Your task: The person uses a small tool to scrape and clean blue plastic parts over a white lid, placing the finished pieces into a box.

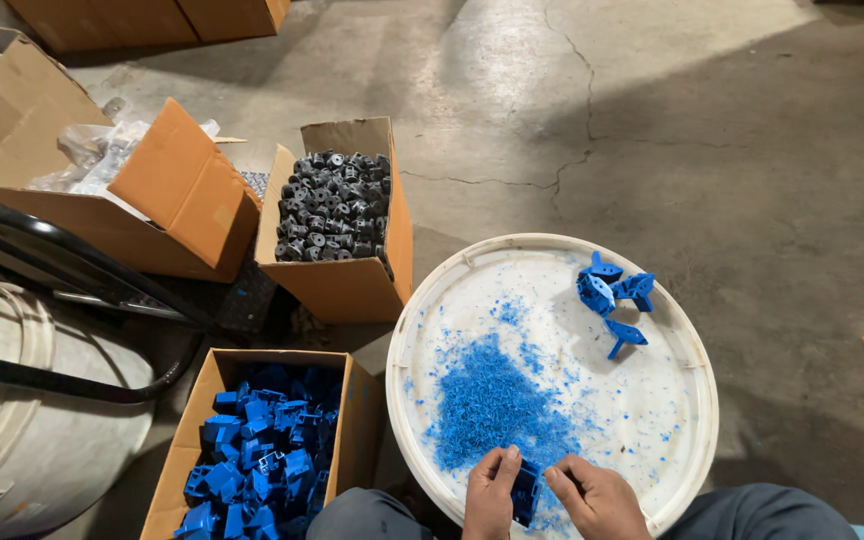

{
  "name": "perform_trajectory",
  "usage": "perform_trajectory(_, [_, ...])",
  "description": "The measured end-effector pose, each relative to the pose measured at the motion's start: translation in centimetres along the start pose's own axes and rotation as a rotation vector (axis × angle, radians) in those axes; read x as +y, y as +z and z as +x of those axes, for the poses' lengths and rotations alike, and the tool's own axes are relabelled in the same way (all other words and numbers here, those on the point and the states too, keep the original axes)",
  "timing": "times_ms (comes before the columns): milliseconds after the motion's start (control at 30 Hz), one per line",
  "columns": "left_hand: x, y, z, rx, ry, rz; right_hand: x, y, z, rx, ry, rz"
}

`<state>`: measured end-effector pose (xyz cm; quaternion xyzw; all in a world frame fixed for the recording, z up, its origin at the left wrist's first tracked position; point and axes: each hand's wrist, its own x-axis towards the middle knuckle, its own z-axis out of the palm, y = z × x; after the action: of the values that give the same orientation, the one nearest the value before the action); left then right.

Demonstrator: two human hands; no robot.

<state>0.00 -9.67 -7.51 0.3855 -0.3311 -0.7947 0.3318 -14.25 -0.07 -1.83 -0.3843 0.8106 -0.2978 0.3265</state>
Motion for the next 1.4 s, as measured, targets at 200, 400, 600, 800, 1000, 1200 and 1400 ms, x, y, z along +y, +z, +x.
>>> perform_trajectory(200, [2.1, 0.8, -2.0, 0.090, -0.129, 0.029, -1.6, -0.9, -1.1, -0.003, 0.014, -0.213])
perform_trajectory(400, [2.4, 0.5, -3.6, -0.006, -0.049, 0.039, -3.2, -2.2, -3.4, -0.025, -0.221, -0.004])
perform_trajectory(600, [3.6, 1.3, -3.7, -0.071, -0.070, -0.061, -6.2, -2.9, -3.3, 0.024, -0.361, -0.227])
perform_trajectory(800, [3.1, 0.9, -3.9, -0.106, -0.075, -0.068, -6.2, -2.8, -3.0, -0.035, -0.310, -0.300])
perform_trajectory(1000, [2.5, 0.7, -3.5, -0.112, -0.066, -0.008, -6.0, -2.8, -3.0, -0.082, -0.320, -0.347])
perform_trajectory(1200, [2.5, 0.7, -3.6, -0.107, -0.107, 0.022, -5.3, -2.3, -3.0, -0.062, -0.430, -0.417])
perform_trajectory(1400, [2.8, 0.7, -3.6, -0.093, -0.107, 0.060, -5.0, -1.6, -3.5, -0.020, -0.448, -0.351])
